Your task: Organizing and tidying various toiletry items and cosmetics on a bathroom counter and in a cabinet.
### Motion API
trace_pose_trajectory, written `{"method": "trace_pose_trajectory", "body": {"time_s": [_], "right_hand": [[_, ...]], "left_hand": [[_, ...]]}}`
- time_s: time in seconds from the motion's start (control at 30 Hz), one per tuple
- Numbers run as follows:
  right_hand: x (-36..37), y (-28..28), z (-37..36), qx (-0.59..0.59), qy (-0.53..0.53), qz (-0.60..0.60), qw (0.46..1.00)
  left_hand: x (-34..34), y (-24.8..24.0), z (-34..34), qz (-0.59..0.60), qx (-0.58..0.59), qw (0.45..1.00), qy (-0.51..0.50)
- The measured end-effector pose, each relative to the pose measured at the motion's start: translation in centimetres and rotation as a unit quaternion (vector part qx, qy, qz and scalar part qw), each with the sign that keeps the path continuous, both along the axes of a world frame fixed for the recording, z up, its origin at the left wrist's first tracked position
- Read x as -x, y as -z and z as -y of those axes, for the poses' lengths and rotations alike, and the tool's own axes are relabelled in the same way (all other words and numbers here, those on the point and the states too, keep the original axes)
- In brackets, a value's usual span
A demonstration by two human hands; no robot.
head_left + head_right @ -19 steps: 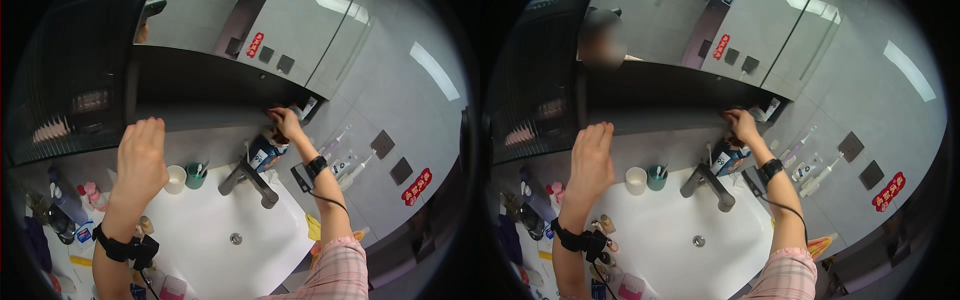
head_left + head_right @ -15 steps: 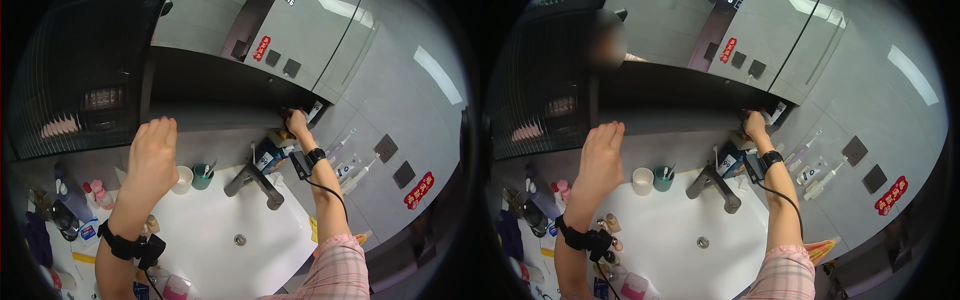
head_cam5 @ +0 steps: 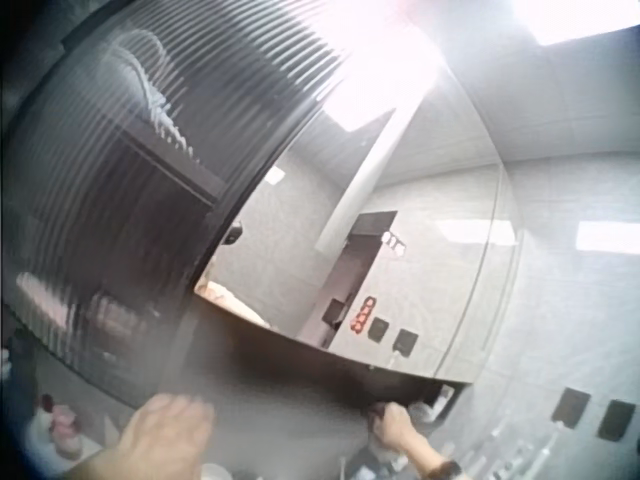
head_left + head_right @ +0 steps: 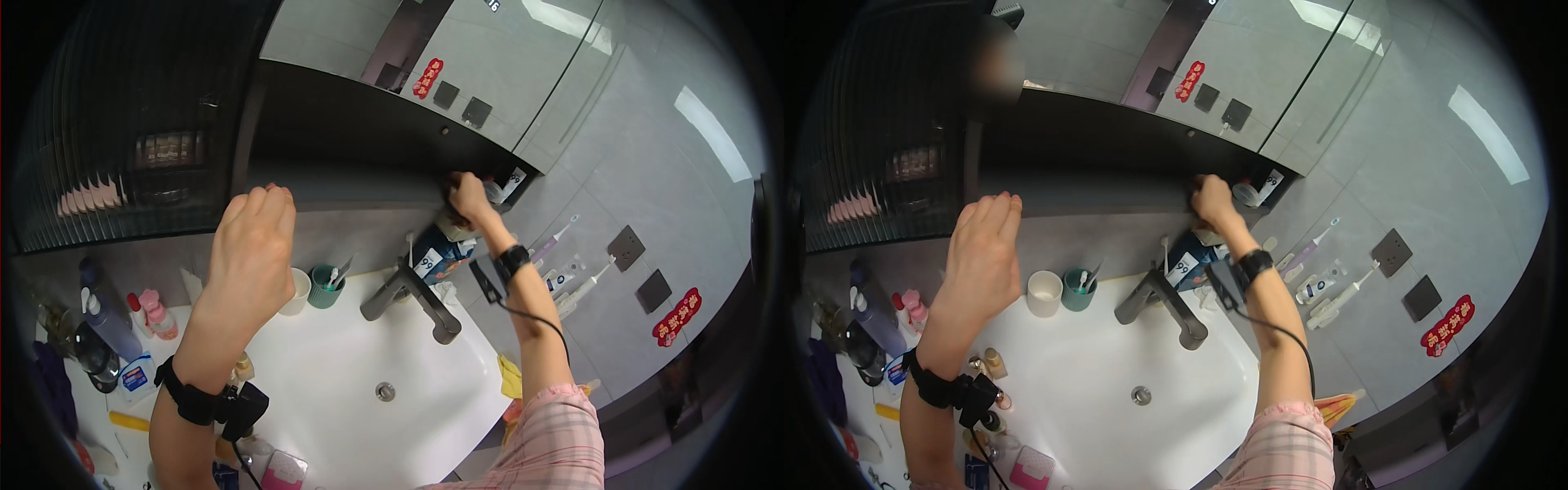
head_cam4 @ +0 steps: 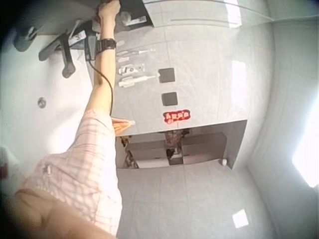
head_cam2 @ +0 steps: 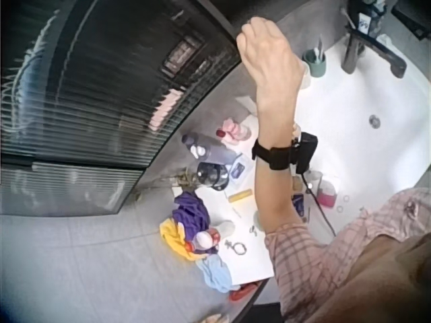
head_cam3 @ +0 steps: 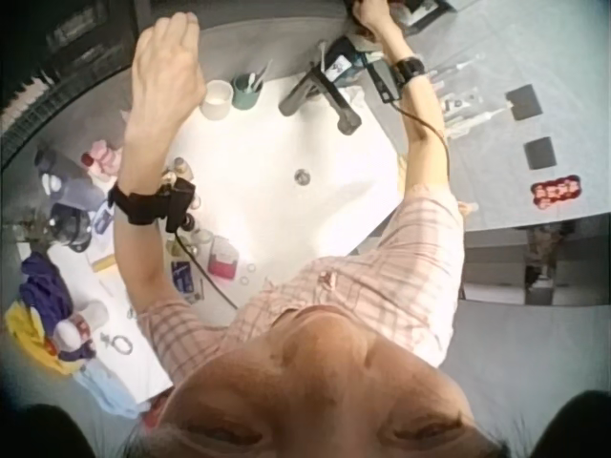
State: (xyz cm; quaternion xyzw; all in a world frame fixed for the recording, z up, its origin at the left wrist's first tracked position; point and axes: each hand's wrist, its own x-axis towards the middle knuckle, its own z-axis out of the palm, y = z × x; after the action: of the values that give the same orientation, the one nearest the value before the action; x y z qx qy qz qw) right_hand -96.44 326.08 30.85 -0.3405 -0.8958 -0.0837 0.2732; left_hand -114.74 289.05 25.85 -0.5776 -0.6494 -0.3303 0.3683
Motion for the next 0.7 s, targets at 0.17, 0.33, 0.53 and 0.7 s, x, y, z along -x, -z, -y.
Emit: {"method": "trace_pose_trajectory", "body": {"time_s": [0.17,0.33,0.53,0.7], "right_hand": [[0.8,-0.3,2.2,0.124,-0.162,-0.050,0.978],[-0.6,-0.8,-2.3,-0.029,0.038,-0.028,0.998],[5.1,0.9,5.8,-0.047,-0.197,-0.067,0.977],[8.1,-3.8,5.8,0.331,-0.240,-0.528,0.744]], "left_hand": [[0.3,0.5,0.3,-0.027,-0.034,0.999,-0.012],[-0.1,0.1,-0.3,0.013,-0.003,0.999,0.046],[0.6,0.5,0.4,0.023,0.031,0.999,0.018],[0.2,0.3,0.3,0.022,0.014,0.998,0.049]]}}
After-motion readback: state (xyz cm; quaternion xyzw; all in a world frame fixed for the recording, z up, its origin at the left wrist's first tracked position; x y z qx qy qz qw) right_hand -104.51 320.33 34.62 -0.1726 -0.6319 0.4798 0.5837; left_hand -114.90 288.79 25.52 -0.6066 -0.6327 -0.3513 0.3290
